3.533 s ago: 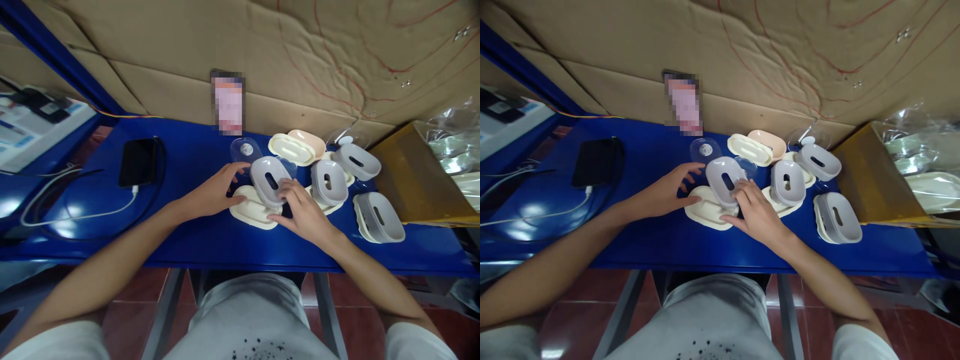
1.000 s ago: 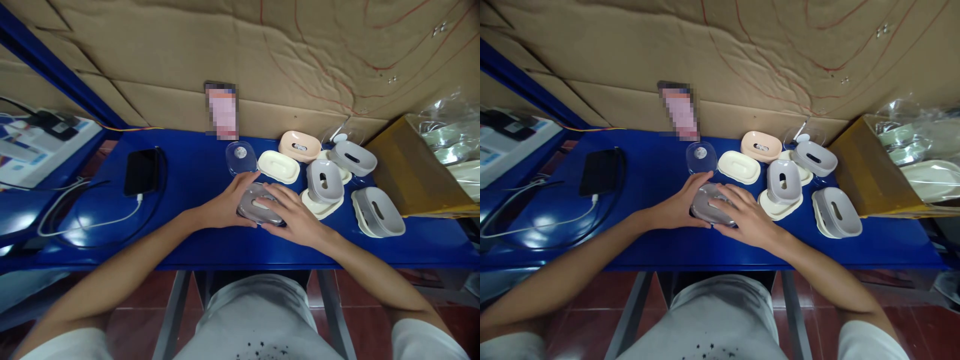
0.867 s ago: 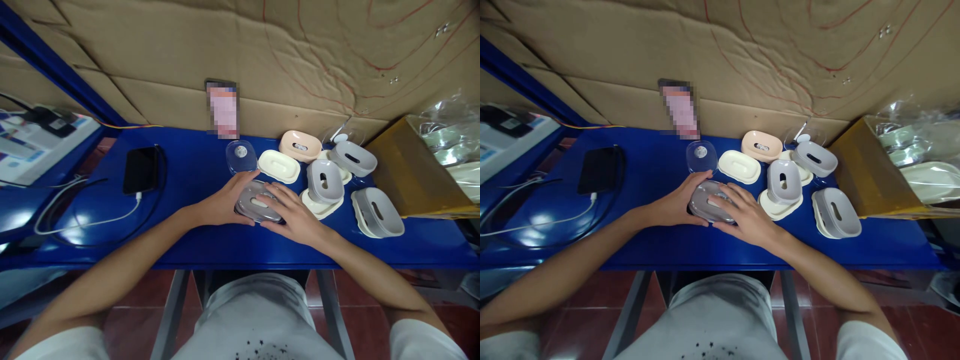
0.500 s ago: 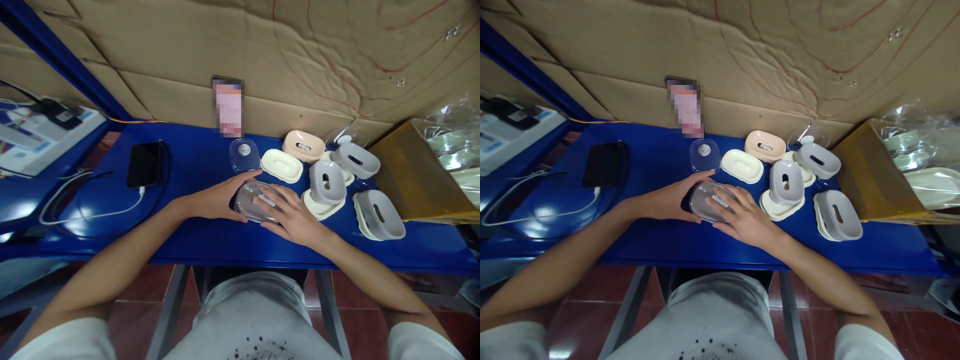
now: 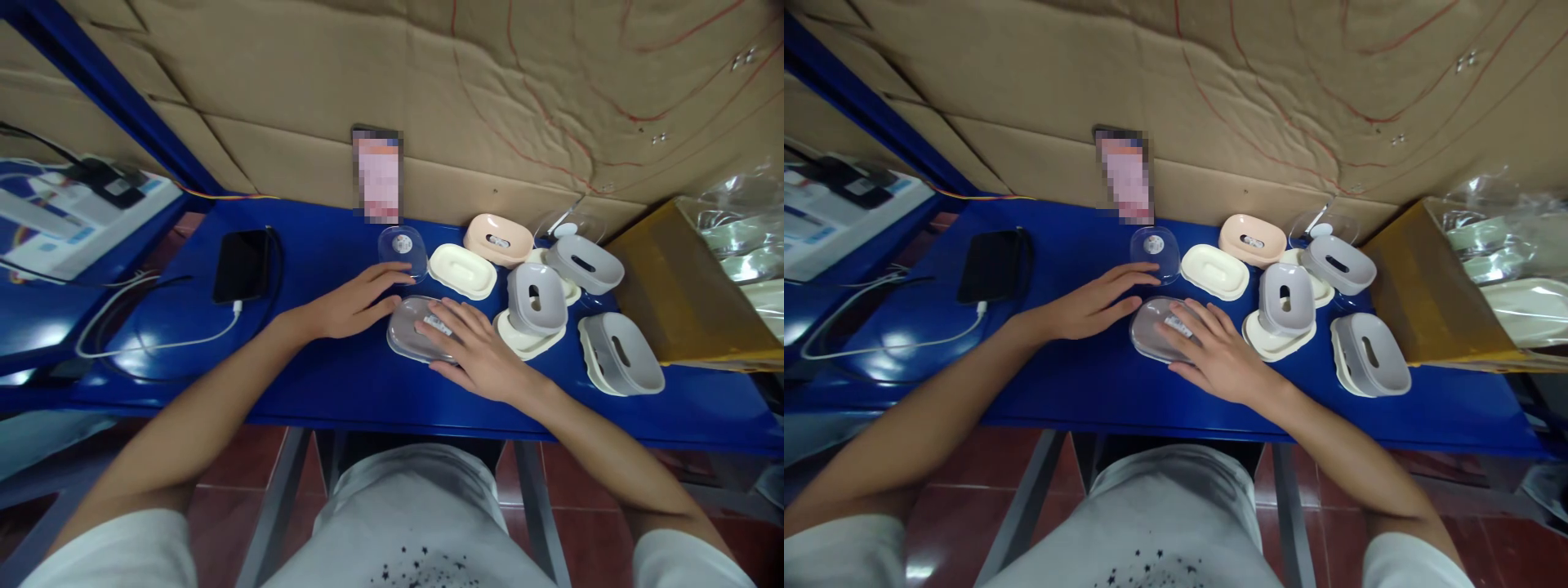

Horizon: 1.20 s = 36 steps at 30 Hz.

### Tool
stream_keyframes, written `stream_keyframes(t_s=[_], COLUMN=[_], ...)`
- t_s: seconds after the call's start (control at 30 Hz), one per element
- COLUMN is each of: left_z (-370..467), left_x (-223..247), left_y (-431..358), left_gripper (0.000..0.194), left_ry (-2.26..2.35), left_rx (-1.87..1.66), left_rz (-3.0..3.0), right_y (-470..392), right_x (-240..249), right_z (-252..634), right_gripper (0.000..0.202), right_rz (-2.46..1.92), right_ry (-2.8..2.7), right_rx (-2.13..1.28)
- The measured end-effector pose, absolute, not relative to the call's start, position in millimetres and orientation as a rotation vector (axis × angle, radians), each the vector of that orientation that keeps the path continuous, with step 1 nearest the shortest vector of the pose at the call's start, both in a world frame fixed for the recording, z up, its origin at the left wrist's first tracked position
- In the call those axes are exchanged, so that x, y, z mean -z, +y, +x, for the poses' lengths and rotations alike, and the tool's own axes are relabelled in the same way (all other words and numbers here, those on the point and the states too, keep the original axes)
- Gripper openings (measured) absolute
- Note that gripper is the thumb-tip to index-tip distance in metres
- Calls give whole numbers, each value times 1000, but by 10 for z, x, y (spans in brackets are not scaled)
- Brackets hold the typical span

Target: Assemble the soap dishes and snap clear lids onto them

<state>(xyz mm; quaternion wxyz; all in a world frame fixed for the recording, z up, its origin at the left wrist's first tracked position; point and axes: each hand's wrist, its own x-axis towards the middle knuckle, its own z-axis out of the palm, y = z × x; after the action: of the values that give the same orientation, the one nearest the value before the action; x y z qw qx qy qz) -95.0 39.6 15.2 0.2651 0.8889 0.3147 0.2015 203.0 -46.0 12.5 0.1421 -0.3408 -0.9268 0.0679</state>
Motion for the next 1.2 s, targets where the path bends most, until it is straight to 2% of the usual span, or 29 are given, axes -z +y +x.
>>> stream_keyframes(t_s=[0.13,0.37,0.53,0.67,0.77,0.9,0.97,1.1,1.2], left_z=[-990,-1127,-1227,-1299,-1364,-1453,-1506,-1614,-1632], left_x=[-135,-420,-401,-384,-361,-294,-272,-277,-368], left_y=[415,354,388,354,342,412,468,557,552], left_gripper=[41,54,69,63,77,91,86,71,77], left_ry=[1030,1061,1177,1360,1405,1320,1302,1397,1460], left_rx=[-403,-333,-147,-110,-133,-90,-64,-184,-299], left_rz=[2645,2678,2637,2586,2593,2539,2486,2473,2485], right_y=[-425,-325,-276,-328,-345,-291,-248,-175,-163], right_x=[-183,-244,-153,-120,-136,-192,-218,-215,-176], right_z=[2105,2255,2286,2165,2086,2104,2153,2247,2247], right_gripper=[57,49,42,43,46,56,62,62,66], right_rz=[-952,-990,-1116,-1235,-1285,-1082,-1037,-1241,-1333], right_ry=[-2645,-2549,-2427,-2373,-2373,-2495,-2541,-2482,-2483], right_rx=[-239,-235,-147,-10,-32,-257,-326,-203,-134])
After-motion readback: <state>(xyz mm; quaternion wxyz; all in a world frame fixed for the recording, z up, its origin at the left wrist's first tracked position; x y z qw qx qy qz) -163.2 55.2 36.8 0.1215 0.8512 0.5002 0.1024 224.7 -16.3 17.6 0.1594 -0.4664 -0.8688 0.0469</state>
